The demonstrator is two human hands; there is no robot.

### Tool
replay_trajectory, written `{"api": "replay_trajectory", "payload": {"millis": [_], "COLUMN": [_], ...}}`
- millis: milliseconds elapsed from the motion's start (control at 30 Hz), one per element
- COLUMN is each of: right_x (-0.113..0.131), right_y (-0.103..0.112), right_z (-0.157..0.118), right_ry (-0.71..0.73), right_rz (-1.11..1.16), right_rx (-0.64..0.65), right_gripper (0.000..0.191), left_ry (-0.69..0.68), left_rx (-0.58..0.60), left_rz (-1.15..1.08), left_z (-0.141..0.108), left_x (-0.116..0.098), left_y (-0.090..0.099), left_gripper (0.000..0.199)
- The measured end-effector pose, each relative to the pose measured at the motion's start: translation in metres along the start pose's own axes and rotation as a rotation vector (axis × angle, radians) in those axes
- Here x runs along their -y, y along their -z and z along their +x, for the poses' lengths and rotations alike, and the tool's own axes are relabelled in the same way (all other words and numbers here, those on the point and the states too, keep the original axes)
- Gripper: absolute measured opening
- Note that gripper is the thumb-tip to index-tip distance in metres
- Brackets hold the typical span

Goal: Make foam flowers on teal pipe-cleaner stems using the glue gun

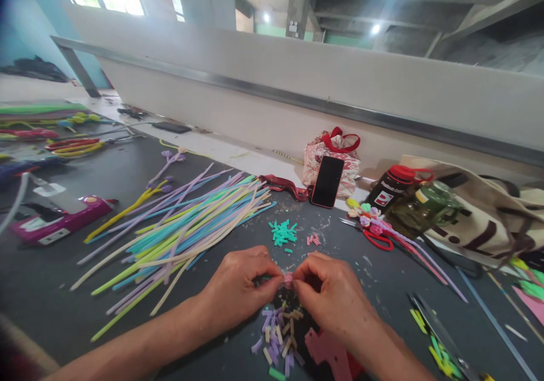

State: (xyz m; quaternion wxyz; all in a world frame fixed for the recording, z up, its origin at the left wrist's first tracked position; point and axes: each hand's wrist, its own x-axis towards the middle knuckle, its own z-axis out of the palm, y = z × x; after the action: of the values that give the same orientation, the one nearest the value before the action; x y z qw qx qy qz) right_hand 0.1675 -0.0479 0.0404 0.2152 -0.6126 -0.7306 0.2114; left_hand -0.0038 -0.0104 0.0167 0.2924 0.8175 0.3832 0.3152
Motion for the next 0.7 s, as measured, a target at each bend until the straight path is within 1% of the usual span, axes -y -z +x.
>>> {"api": "replay_trajectory", "payload": {"millis": [200, 300, 367, 433, 600, 700], "right_x": [-0.009, -0.012, -0.013, -0.013, -0.015, -0.015], "right_y": [0.003, 0.004, 0.004, 0.003, 0.002, 0.004], "right_z": [-0.004, -0.006, -0.007, -0.008, -0.010, -0.011], "right_ry": [0.363, 0.461, 0.482, 0.481, 0.452, 0.464], "right_rz": [-0.146, -0.226, -0.270, -0.304, -0.296, -0.292], "right_rx": [0.032, 0.017, -0.004, -0.023, -0.018, -0.004], "right_gripper": [0.012, 0.013, 0.012, 0.011, 0.010, 0.012], "left_ry": [0.117, 0.178, 0.235, 0.277, 0.275, 0.304], "left_rx": [0.101, 0.197, 0.272, 0.311, 0.326, 0.340], "left_rz": [-0.120, -0.185, -0.236, -0.280, -0.323, -0.318], "left_z": [0.003, 0.004, 0.004, 0.005, 0.005, 0.005], "left_x": [0.001, 0.004, 0.006, 0.008, 0.007, 0.006], "left_y": [0.005, 0.005, 0.005, 0.004, 0.004, 0.005], "left_gripper": [0.017, 0.018, 0.022, 0.026, 0.025, 0.025]}}
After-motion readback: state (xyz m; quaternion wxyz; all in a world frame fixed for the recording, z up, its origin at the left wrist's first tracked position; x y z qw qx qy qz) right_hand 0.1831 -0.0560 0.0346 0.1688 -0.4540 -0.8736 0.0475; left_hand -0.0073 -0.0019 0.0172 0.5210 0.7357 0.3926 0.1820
